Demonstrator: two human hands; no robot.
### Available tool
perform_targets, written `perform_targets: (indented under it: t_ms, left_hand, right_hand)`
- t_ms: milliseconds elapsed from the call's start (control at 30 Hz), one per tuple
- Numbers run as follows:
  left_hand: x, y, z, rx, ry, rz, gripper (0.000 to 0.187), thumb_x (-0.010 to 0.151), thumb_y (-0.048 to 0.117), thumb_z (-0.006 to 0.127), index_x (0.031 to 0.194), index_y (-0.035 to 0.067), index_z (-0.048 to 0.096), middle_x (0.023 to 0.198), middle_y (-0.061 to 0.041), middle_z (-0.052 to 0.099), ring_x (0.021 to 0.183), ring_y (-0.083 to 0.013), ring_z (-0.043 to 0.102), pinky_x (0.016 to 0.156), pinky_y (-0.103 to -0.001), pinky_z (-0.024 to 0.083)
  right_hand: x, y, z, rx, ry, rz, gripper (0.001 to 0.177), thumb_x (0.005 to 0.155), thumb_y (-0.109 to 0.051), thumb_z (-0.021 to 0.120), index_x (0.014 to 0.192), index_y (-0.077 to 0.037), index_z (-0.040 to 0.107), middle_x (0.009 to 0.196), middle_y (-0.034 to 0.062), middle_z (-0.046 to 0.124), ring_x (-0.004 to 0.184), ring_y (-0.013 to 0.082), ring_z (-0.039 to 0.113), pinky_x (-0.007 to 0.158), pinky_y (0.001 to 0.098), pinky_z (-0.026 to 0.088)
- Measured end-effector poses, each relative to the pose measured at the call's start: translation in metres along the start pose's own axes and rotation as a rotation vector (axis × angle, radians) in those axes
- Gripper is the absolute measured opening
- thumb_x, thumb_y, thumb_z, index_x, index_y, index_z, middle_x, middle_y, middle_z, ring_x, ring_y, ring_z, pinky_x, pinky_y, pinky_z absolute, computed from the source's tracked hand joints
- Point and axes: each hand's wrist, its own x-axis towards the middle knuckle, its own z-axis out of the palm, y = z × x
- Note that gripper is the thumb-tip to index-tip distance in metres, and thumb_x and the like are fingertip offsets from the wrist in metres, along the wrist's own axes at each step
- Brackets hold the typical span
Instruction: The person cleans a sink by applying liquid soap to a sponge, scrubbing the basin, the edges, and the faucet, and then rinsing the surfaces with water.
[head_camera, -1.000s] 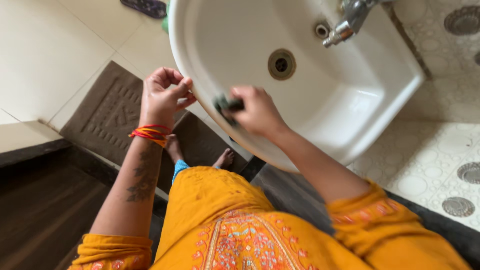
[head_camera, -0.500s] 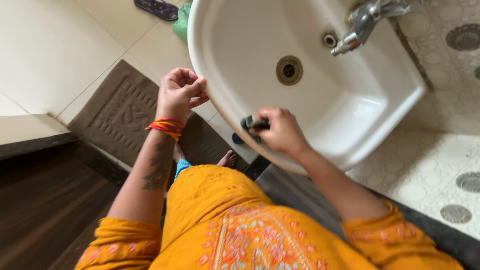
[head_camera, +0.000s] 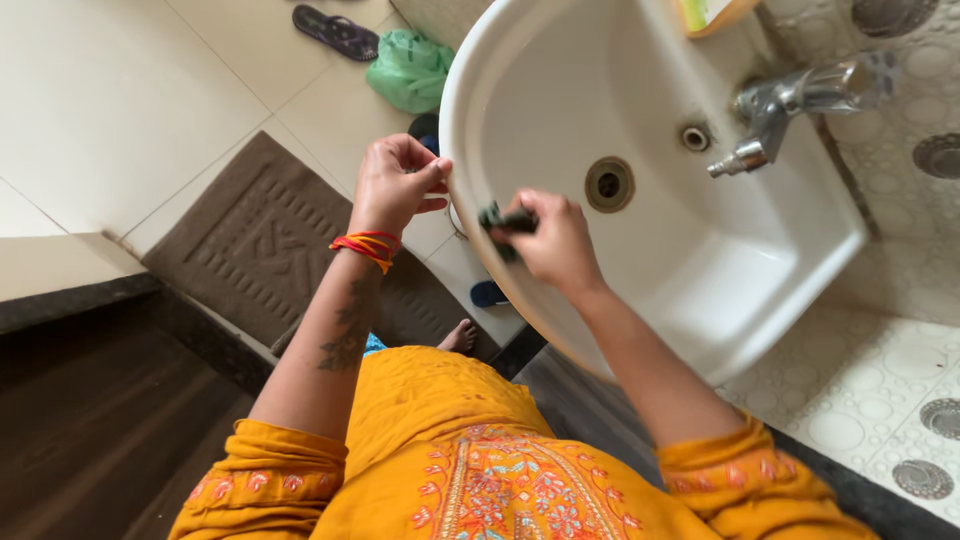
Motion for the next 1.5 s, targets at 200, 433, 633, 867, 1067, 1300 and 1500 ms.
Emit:
perform_targets:
  t_ms: [200,433,633,867,1067,1300,1500]
  left_hand:
    - [0.002,-0.002,-0.004,-0.108,-0.043,-0.056,0.019,0.088,0.011,0.078,0.085,0.001,0.063,0.08,-0.004,0.07,0.069,-0.013,0.073,0.062,-0.032,0.066]
    - [0.002,-0.006,-0.003,-0.088,-0.041,-0.012,0.021,0.088,0.011,0.08,0.085,-0.002,0.063,0.078,-0.006,0.07,0.065,-0.0143,0.072,0.059,-0.031,0.066]
    - [0.003,0.0,-0.006,-0.061,-0.071,-0.01,0.02,0.088,0.01,0.08,0.084,-0.002,0.063,0.076,-0.007,0.07,0.064,-0.0139,0.073,0.06,-0.029,0.066]
    - [0.007,0.01,-0.009,-0.047,-0.076,-0.023,0.02,0.091,0.01,0.078,0.086,-0.003,0.063,0.079,-0.008,0.071,0.065,-0.0148,0.073,0.062,-0.029,0.067]
    - [0.001,0.01,-0.008,-0.049,-0.044,-0.017,0.019,0.091,0.01,0.077,0.087,-0.002,0.062,0.081,-0.009,0.071,0.066,-0.015,0.074,0.063,-0.03,0.068]
    - [0.003,0.008,-0.01,-0.03,-0.021,-0.024,0.021,0.091,0.012,0.078,0.087,-0.002,0.063,0.079,-0.009,0.072,0.065,-0.0161,0.074,0.063,-0.03,0.067]
    - [0.008,0.007,-0.008,0.0,-0.016,-0.032,0.018,0.089,0.01,0.078,0.084,-0.002,0.064,0.078,-0.008,0.071,0.065,-0.0152,0.074,0.062,-0.031,0.068]
  right_hand:
    - [0.036,-0.003,0.002,-0.029,0.009,-0.092,0.032,0.078,-0.017,0.088,0.075,-0.002,0.059,0.061,0.0113,0.059,0.055,0.0164,0.052,0.054,0.0347,0.042]
    - [0.04,-0.005,0.006,-0.032,0.031,-0.091,0.032,0.077,-0.016,0.087,0.073,-0.002,0.059,0.06,0.0128,0.055,0.055,0.0171,0.048,0.054,0.035,0.041]
    - [0.052,-0.01,0.003,-0.041,0.007,-0.104,0.025,0.073,-0.015,0.086,0.074,-0.004,0.064,0.066,0.0126,0.063,0.059,0.02,0.06,0.058,0.0355,0.046]
    - [0.021,0.0,0.004,-0.085,0.039,-0.07,0.032,0.069,-0.018,0.09,0.074,-0.003,0.063,0.068,0.0168,0.064,0.063,0.0297,0.065,0.061,0.0406,0.049]
    - [0.044,-0.003,0.009,-0.051,0.087,-0.178,0.024,0.073,-0.018,0.088,0.079,-0.006,0.069,0.074,0.0134,0.07,0.068,0.0298,0.067,0.061,0.0406,0.05]
    - [0.048,0.003,0.011,0.026,0.067,-0.15,0.015,0.074,-0.017,0.083,0.08,-0.009,0.071,0.075,0.012,0.071,0.066,0.0272,0.068,0.062,0.0408,0.051]
    - [0.009,0.011,0.0,0.05,0.003,-0.132,0.022,0.069,-0.018,0.086,0.077,-0.008,0.068,0.074,0.0104,0.071,0.068,0.025,0.07,0.065,0.0389,0.053]
